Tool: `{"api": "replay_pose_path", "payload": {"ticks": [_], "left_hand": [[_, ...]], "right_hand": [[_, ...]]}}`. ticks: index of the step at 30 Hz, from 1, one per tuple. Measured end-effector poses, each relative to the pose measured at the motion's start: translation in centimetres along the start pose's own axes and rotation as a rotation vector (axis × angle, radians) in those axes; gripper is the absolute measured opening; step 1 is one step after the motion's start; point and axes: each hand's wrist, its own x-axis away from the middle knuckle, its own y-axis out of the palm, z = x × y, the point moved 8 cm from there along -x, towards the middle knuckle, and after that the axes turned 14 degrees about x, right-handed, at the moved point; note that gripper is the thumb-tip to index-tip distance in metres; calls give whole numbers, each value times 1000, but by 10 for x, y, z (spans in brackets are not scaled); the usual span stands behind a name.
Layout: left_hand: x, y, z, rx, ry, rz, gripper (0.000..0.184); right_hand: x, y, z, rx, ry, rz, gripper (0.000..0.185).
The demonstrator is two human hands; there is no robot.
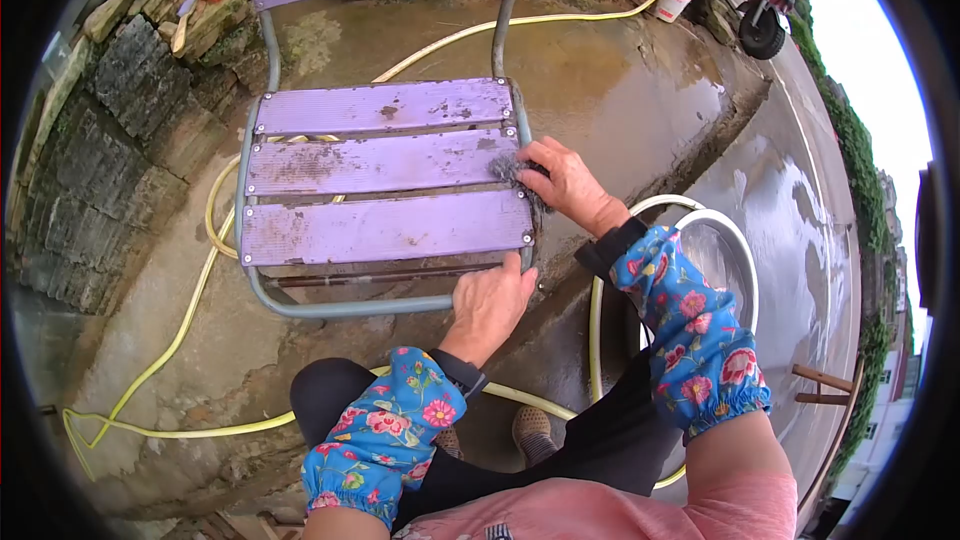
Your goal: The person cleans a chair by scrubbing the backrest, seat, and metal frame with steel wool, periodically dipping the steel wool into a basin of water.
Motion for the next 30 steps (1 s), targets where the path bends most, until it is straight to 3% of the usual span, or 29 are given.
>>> {"api": "replay_pose_path", "payload": {"ticks": [5,7,11,15,19,23,25,29,30], "left_hand": [[-4,2,1,-51,6,24,32],[-3,2,3,-74,21,39,31],[-6,0,7,-74,39,92,30],[-9,-2,6,-110,49,110,29],[-4,4,6,-174,76,108,28],[-3,2,10,-161,81,114,29],[-7,-2,14,-150,98,124,29],[-7,1,9,-159,76,111,30],[-6,0,10,-169,85,113,30]], "right_hand": [[-133,16,88,220,114,221,25],[-132,12,94,164,268,156,25],[-51,3,37,-89,118,-76,23],[-59,6,41,-47,102,-63,26],[-134,17,108,180,284,181,29],[-111,6,87,80,271,61,31],[-71,7,50,-42,141,-56,27],[-66,6,44,20,64,27,25],[-83,9,59,63,127,49,26]]}}
